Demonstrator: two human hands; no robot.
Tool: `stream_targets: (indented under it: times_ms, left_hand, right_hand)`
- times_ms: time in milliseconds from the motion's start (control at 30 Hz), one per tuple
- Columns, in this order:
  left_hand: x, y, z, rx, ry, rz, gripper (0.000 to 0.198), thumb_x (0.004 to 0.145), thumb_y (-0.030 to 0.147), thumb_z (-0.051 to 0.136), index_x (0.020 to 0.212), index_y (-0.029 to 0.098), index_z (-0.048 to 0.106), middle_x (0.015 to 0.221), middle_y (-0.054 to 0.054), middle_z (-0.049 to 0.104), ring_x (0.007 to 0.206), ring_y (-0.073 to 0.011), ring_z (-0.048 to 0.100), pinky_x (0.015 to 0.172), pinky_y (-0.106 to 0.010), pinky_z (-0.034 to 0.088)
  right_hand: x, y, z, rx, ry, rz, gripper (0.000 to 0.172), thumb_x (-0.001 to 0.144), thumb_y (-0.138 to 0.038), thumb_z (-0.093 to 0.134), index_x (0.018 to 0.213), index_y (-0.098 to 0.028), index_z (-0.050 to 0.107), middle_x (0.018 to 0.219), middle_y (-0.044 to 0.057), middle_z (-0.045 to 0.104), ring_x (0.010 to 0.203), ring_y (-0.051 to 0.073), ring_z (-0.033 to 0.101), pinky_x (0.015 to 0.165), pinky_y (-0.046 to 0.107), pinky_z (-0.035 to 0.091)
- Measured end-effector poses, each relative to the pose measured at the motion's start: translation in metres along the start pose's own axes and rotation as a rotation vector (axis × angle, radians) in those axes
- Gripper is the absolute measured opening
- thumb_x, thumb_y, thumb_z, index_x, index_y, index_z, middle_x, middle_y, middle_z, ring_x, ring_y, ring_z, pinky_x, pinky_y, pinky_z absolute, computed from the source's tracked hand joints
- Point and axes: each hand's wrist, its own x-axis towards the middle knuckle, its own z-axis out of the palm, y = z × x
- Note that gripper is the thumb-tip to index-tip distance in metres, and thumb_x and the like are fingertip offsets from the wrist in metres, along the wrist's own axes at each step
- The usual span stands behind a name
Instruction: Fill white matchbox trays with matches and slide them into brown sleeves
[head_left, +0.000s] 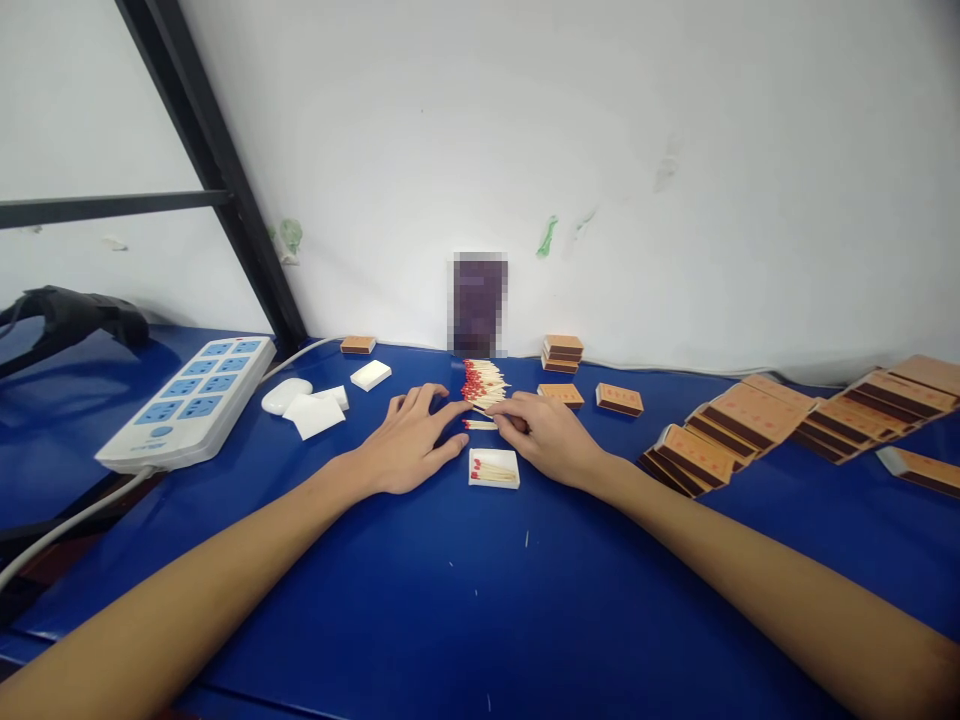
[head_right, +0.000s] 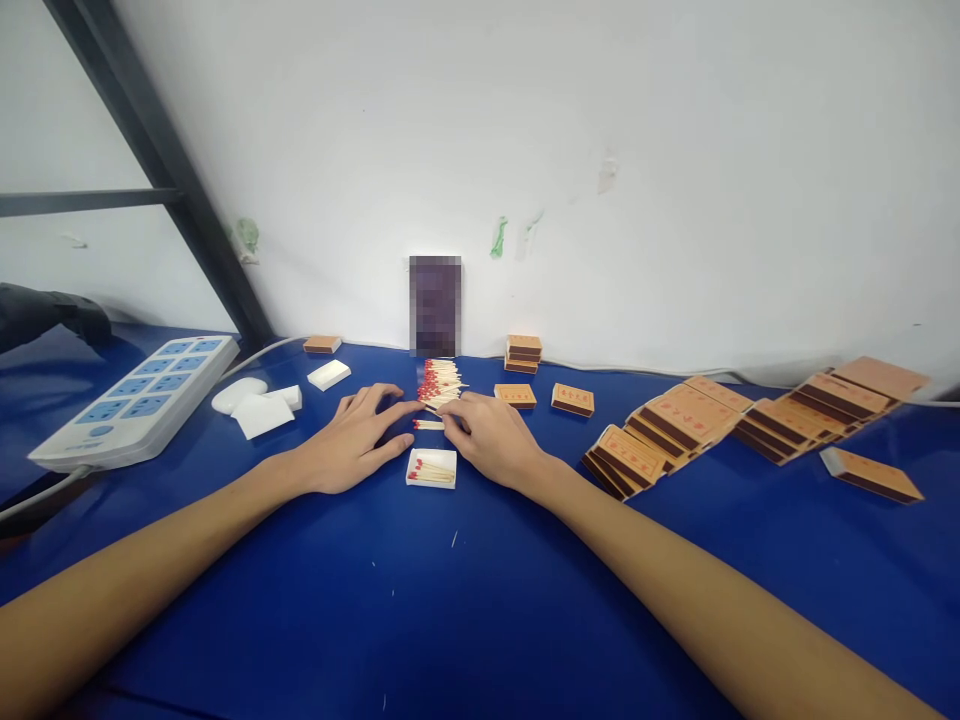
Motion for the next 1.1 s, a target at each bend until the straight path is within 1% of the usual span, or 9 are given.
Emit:
stream_targets:
  times_ms: [167, 333, 467, 533, 767, 1000, 1100]
  left_hand:
    - [0.003, 0.0, 0.0, 0.014, -0.004, -0.025, 0.047, 0.095, 0.05, 0.029, 0.137, 0.032, 0.037, 0.133, -0.012, 0.036, 0.124, -0.031, 0.034, 0.098, -0.056, 0.029]
    - [0.008, 0.006, -0.002, 0.04, -0.001, -0.054, 0.042, 0.092, 0.041, 0.036, 0.131, 0.028, 0.042, 0.13, -0.012, 0.038, 0.12, -0.0314, 0.036, 0.095, -0.055, 0.032]
    - [0.009, 0.011, -0.002, 0.105, 0.055, -0.023, 0.037, 0.088, 0.034, 0.039, 0.122, 0.022, 0.047, 0.126, -0.012, 0.041, 0.117, -0.0307, 0.037, 0.095, -0.053, 0.033]
    - [0.009, 0.012, -0.001, 0.095, 0.07, -0.012, 0.034, 0.088, 0.033, 0.04, 0.119, 0.021, 0.048, 0.126, -0.012, 0.041, 0.118, -0.0297, 0.037, 0.096, -0.051, 0.033]
    - [0.005, 0.011, 0.001, 0.038, 0.124, 0.039, 0.024, 0.09, 0.031, 0.041, 0.109, 0.02, 0.052, 0.123, -0.01, 0.044, 0.117, -0.0267, 0.038, 0.095, -0.049, 0.034]
    - [0.002, 0.013, 0.0, 0.019, 0.151, 0.069, 0.024, 0.093, 0.03, 0.041, 0.109, 0.021, 0.056, 0.122, -0.009, 0.046, 0.117, -0.0262, 0.039, 0.095, -0.047, 0.035]
    - [0.002, 0.013, 0.0, 0.021, 0.169, 0.053, 0.027, 0.093, 0.029, 0.041, 0.114, 0.021, 0.054, 0.121, -0.009, 0.047, 0.114, -0.0259, 0.041, 0.094, -0.046, 0.035]
  right_hand:
    - [0.001, 0.0, 0.0, -0.007, -0.003, -0.002, 0.026, 0.091, -0.023, 0.044, 0.097, -0.02, 0.069, 0.076, 0.003, 0.062, 0.068, 0.014, 0.053, 0.061, 0.026, 0.035]
    - [0.001, -0.002, 0.0, -0.01, 0.002, 0.002, 0.026, 0.091, -0.022, 0.044, 0.097, -0.02, 0.069, 0.075, 0.002, 0.061, 0.066, 0.013, 0.052, 0.06, 0.026, 0.034]
    - [0.0, -0.003, 0.001, -0.014, -0.008, -0.001, 0.025, 0.09, -0.021, 0.045, 0.096, -0.021, 0.069, 0.076, 0.002, 0.061, 0.067, 0.013, 0.052, 0.06, 0.025, 0.034]
    - [0.0, -0.003, 0.001, -0.011, -0.009, -0.006, 0.025, 0.09, -0.021, 0.045, 0.095, -0.021, 0.069, 0.076, 0.002, 0.062, 0.068, 0.014, 0.053, 0.061, 0.025, 0.034]
    - [0.0, -0.002, 0.001, -0.009, -0.009, -0.007, 0.025, 0.09, -0.021, 0.045, 0.094, -0.02, 0.069, 0.071, 0.001, 0.06, 0.065, 0.014, 0.052, 0.061, 0.025, 0.036]
    - [0.001, -0.004, 0.001, -0.015, 0.014, 0.022, 0.026, 0.088, -0.018, 0.044, 0.097, -0.019, 0.069, 0.072, 0.002, 0.06, 0.063, 0.014, 0.051, 0.061, 0.026, 0.036]
    - [0.001, -0.004, 0.0, -0.04, -0.001, 0.035, 0.027, 0.089, -0.018, 0.044, 0.098, -0.019, 0.069, 0.072, 0.002, 0.06, 0.063, 0.014, 0.051, 0.06, 0.026, 0.035]
